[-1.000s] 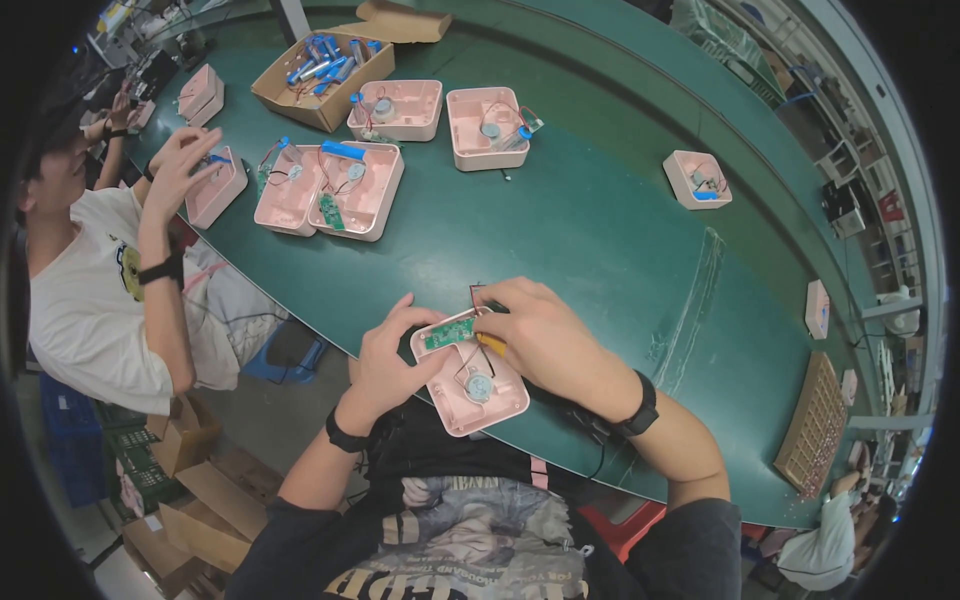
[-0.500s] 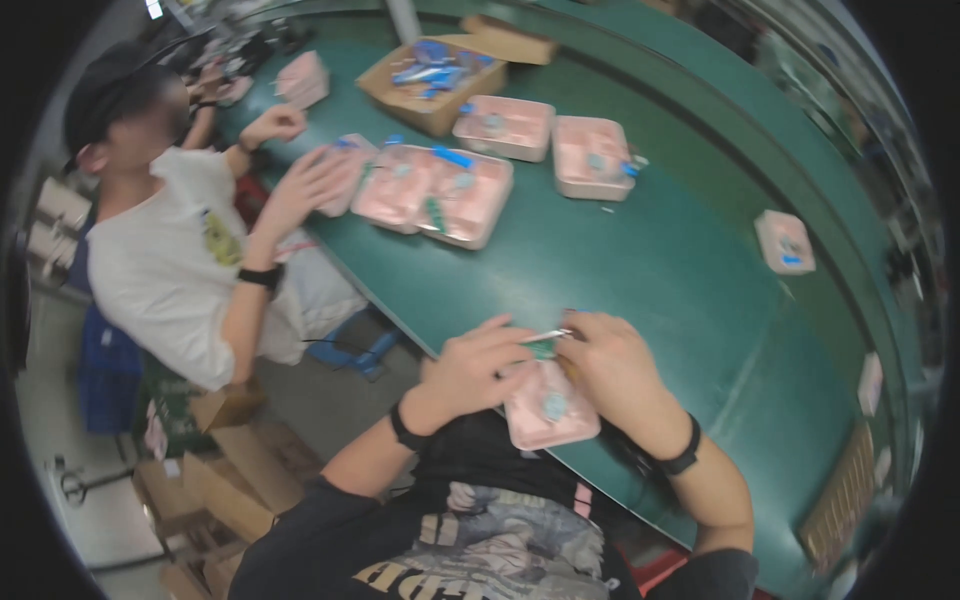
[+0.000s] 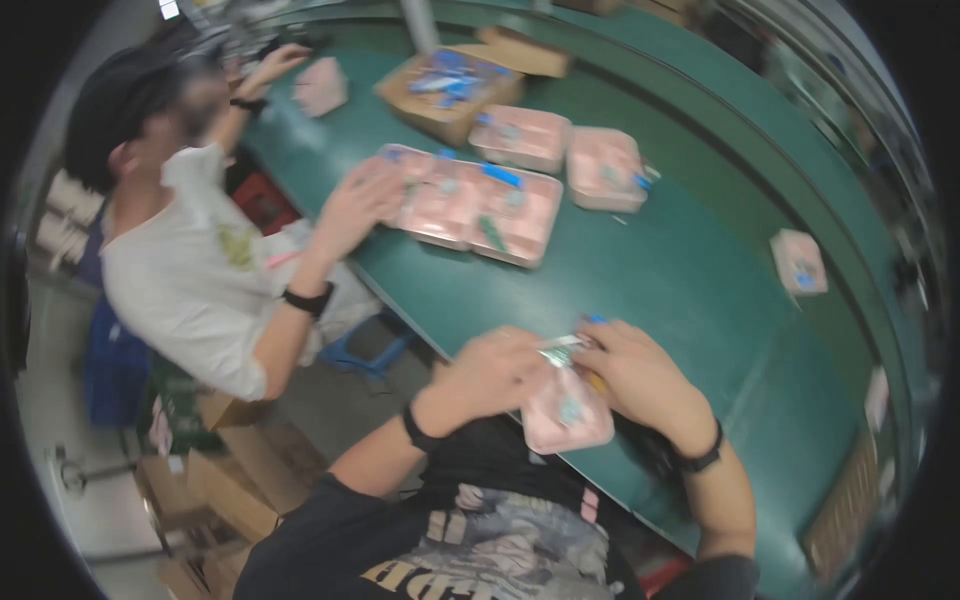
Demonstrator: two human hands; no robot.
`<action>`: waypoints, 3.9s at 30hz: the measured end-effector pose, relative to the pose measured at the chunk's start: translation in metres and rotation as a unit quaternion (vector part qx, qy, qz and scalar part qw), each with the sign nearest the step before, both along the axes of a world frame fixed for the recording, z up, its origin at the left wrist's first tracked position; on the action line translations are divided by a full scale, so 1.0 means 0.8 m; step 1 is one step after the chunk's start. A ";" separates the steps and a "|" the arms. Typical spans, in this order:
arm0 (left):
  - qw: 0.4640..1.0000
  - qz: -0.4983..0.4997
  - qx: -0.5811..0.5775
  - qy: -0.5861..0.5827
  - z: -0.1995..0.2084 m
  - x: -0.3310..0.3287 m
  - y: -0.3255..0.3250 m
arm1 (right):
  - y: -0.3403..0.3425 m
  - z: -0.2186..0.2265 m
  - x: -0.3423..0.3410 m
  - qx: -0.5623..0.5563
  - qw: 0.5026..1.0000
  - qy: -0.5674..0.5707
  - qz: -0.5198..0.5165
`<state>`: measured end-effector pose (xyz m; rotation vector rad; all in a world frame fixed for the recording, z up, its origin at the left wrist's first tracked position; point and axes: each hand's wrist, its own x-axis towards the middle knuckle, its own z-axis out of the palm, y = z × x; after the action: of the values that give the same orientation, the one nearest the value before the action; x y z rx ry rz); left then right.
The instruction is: The person assembles electronic devices by hand, fitting a circuit board and a battery into a pink plastic case. They then use a soldering iron to connect the components before placing the unit on the table and repeating the process.
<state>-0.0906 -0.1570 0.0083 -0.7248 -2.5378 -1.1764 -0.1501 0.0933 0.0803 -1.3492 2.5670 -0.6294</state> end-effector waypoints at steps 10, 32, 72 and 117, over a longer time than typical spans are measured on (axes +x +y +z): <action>0.999 0.031 0.039 0.016 -0.011 -0.009 0.010 | 0.029 -0.050 -0.032 -0.027 0.994 0.048 -0.098; 0.996 0.075 0.042 0.037 -0.010 0.004 0.015 | -0.001 -0.013 0.046 -0.083 0.987 -0.008 -0.138; 0.967 0.193 -0.163 -0.035 0.028 -0.046 -0.017 | 0.172 -0.082 -0.119 -0.060 0.879 0.248 -0.403; 0.981 0.029 0.068 -0.180 0.012 -0.044 0.000 | 0.017 -0.041 0.024 -0.170 0.970 0.158 -0.073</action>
<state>-0.1255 -0.1571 0.0180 -0.4325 -2.7011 -1.5641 -0.1305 0.1068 0.0476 -1.4718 2.9355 -0.9920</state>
